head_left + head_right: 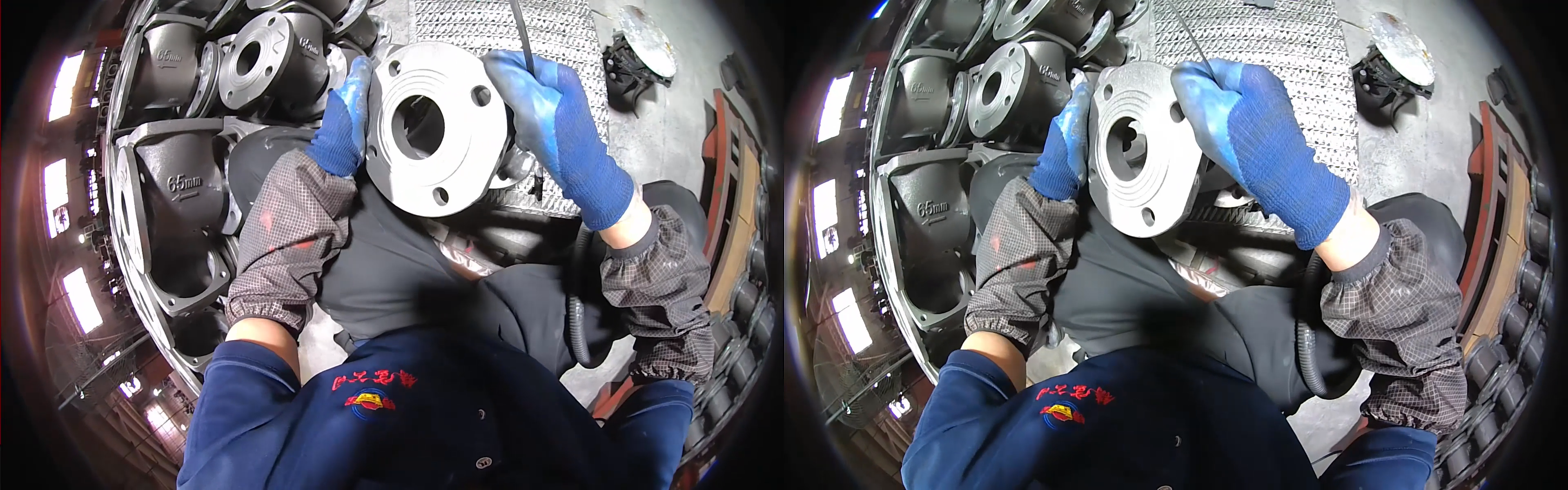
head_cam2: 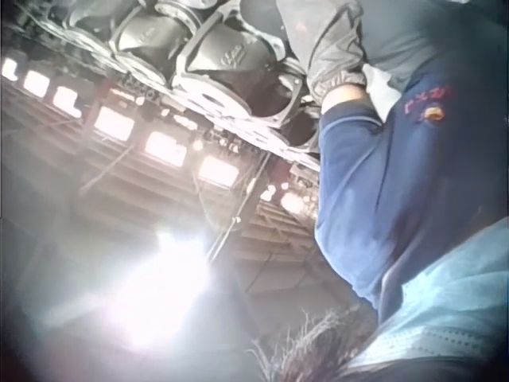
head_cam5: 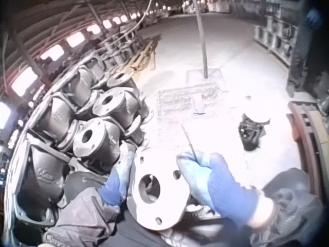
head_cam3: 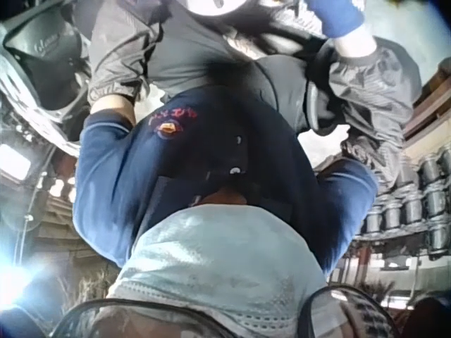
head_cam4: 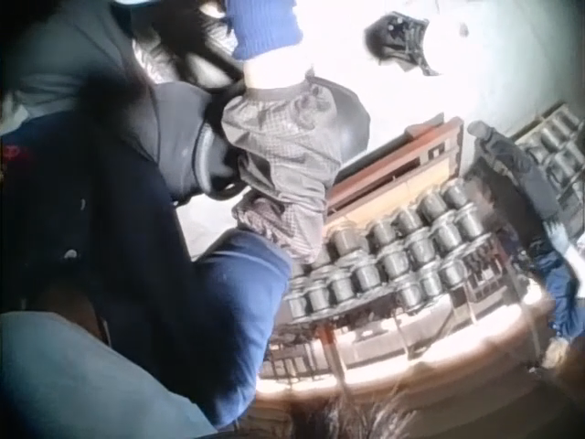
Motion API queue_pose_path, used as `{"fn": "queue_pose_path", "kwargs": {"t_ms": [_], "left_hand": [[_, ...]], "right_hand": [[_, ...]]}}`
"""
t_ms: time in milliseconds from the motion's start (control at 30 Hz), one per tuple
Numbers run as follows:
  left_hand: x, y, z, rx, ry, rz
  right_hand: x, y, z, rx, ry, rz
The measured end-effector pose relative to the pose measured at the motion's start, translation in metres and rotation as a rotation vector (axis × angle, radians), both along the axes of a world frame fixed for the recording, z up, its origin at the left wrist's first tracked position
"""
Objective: The person cleans and deburrs metal pipe valve components by rotating them and using a pneumatic tool to reach interior and exterior surfaces.
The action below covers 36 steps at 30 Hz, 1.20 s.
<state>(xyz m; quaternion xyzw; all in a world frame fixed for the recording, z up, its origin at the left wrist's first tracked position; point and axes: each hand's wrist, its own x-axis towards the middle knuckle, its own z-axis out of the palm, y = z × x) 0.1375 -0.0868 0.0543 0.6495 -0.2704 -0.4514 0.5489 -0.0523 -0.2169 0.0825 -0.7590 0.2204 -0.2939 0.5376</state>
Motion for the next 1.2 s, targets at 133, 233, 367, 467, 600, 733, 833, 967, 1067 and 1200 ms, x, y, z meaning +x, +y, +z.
{"fn": "queue_pose_path", "kwargs": {"t_ms": [133,233,367,467,600,733,833,967,1067,1200], "left_hand": [[0.002,-0.002,-0.004,-0.222,-0.152,-0.066],[0.005,0.003,-0.001,-0.338,-0.44,-0.149],[0.013,0.004,0.01,-0.211,-0.877,-0.178],[-0.008,0.005,0.042,-0.285,-0.884,-0.234],[-0.034,-0.005,0.077,0.036,-0.328,-0.033],[-0.034,-0.029,0.055,-0.148,-0.383,-0.062],[-0.028,-0.05,0.045,-0.251,-0.501,-0.087],[-0.023,-0.072,0.038,-0.251,-0.546,0.013],[-0.011,-0.096,0.038,-0.011,-0.598,0.022],[-0.001,-0.13,0.041,-0.088,-0.646,0.103]], "right_hand": [[0.001,-0.002,0.002,0.134,0.019,-0.016],[-0.004,0.0,0.003,0.169,-0.038,-0.066],[-0.017,-0.013,-0.007,0.075,0.059,-0.084],[-0.018,-0.012,-0.007,0.404,0.16,-0.249],[-0.02,-0.031,-0.031,0.419,0.2,-0.309],[-0.016,-0.059,-0.058,0.25,0.144,-0.339],[-0.009,-0.081,-0.07,0.17,0.261,-0.361],[-0.005,-0.087,-0.06,0.098,0.375,-0.324],[0.0,-0.089,-0.059,0.024,0.379,-0.32],[-0.004,-0.118,-0.077,-0.123,0.543,-0.277]]}}
